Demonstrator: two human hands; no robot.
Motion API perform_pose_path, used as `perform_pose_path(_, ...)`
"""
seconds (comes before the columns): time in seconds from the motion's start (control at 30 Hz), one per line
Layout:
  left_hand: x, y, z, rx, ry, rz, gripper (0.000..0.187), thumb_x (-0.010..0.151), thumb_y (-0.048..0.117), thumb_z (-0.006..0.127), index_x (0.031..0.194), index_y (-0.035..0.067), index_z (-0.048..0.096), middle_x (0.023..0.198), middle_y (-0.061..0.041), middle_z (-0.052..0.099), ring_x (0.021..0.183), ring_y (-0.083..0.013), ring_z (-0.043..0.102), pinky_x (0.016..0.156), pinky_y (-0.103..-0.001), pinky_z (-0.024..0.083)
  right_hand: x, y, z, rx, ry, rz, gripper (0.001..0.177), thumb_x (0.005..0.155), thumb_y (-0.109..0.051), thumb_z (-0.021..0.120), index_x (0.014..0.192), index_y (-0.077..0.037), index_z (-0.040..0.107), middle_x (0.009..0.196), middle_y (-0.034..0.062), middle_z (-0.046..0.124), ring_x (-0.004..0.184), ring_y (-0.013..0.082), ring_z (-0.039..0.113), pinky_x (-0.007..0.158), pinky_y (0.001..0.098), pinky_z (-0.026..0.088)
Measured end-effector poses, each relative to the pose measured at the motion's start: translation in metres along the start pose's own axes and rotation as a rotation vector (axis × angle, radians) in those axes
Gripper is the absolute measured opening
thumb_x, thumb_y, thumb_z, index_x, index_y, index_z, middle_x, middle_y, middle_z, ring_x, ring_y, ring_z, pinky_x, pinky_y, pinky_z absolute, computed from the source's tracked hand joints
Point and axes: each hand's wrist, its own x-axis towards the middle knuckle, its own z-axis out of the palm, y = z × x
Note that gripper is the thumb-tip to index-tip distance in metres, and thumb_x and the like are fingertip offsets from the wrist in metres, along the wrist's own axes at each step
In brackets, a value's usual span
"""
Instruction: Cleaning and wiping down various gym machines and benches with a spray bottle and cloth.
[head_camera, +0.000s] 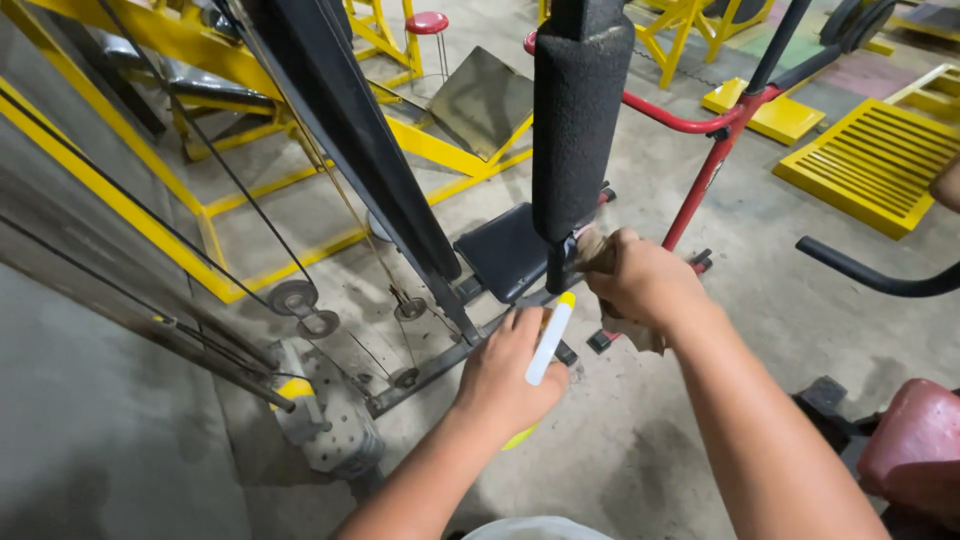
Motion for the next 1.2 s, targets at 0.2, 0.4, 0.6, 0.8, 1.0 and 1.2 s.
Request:
perform_pose_path(0.2, 0.005, 0.001, -0.009, -0.008, -0.060, 0.014, 0.043, 0.076, 0.015, 0.064, 0.118, 0.008, 0.057, 0.106, -0.018, 0.063, 0.101, -0.0427, 0.063, 0.084, -0.053, 0.052, -0.026, -0.006, 0.056, -0.652, 0.684, -0.204, 0.043, 0.090, -0.018, 0.068, 0.131, -0.008, 0.063, 0.103, 0.0077, 0.066, 0.091, 0.0287, 0.067, 0.074, 0.0434, 0.053)
perform_pose_path(0.4, 0.003, -0.011, -0.012, -0.027, 0.004, 0.202, 0.040, 0.076, 0.014, 0.066, 0.115, 0.007, 0.058, 0.104, -0.018, 0.064, 0.101, -0.0434, 0.062, 0.087, -0.053, 0.051, -0.035, -0.002, 0.053, -0.401, 0.791, -0.284, 0.058, 0.077, -0.013, 0.068, 0.135, -0.009, 0.063, 0.111, 0.0104, 0.068, 0.088, 0.0313, 0.066, 0.070, 0.0449, 0.052)
perform_pose_path(0.6, 0.002, -0.012, -0.015, -0.082, -0.060, 0.158, 0.042, 0.075, 0.012, 0.064, 0.117, 0.005, 0.057, 0.101, -0.023, 0.064, 0.097, -0.0457, 0.060, 0.085, -0.055, 0.050, -0.037, 0.028, 0.032, 0.278, 0.535, -0.089, 0.049, 0.084, -0.020, 0.077, 0.131, -0.011, 0.065, 0.101, 0.0151, 0.071, 0.089, 0.0347, 0.070, 0.075, 0.0462, 0.056)
perform_pose_path(0.8, 0.003, -0.009, -0.014, -0.162, -0.181, 0.050, 0.037, 0.078, 0.014, 0.060, 0.115, 0.007, 0.055, 0.090, -0.022, 0.066, 0.087, -0.0468, 0.064, 0.078, -0.055, 0.052, -0.031, 0.079, 0.047, 1.362, 0.484, 0.211, 0.027, 0.097, -0.019, 0.068, 0.121, -0.008, 0.064, 0.100, 0.0044, 0.070, 0.080, 0.0143, 0.066, 0.066, 0.0324, 0.054)
perform_pose_path(1.0, 0.005, -0.013, -0.003, -0.198, -0.220, 0.087, 0.029, 0.079, 0.016, 0.062, 0.104, 0.006, 0.052, 0.092, -0.021, 0.065, 0.090, -0.0462, 0.063, 0.076, -0.055, 0.050, -0.057, 0.070, 0.026, 1.413, 0.652, 0.144, 0.027, 0.100, -0.014, 0.069, 0.125, -0.006, 0.062, 0.105, 0.0032, 0.071, 0.087, 0.0126, 0.069, 0.071, 0.0291, 0.057)
perform_pose_path(1.2, 0.007, -0.029, 0.015, -0.172, -0.117, 0.119, 0.031, 0.079, 0.017, 0.063, 0.106, 0.007, 0.051, 0.094, -0.022, 0.063, 0.091, -0.0457, 0.062, 0.079, -0.055, 0.050, -0.068, 0.066, 0.028, 1.396, 0.724, -0.041, 0.030, 0.102, -0.007, 0.067, 0.130, -0.005, 0.057, 0.111, 0.0034, 0.070, 0.095, 0.0139, 0.071, 0.080, 0.0289, 0.060)
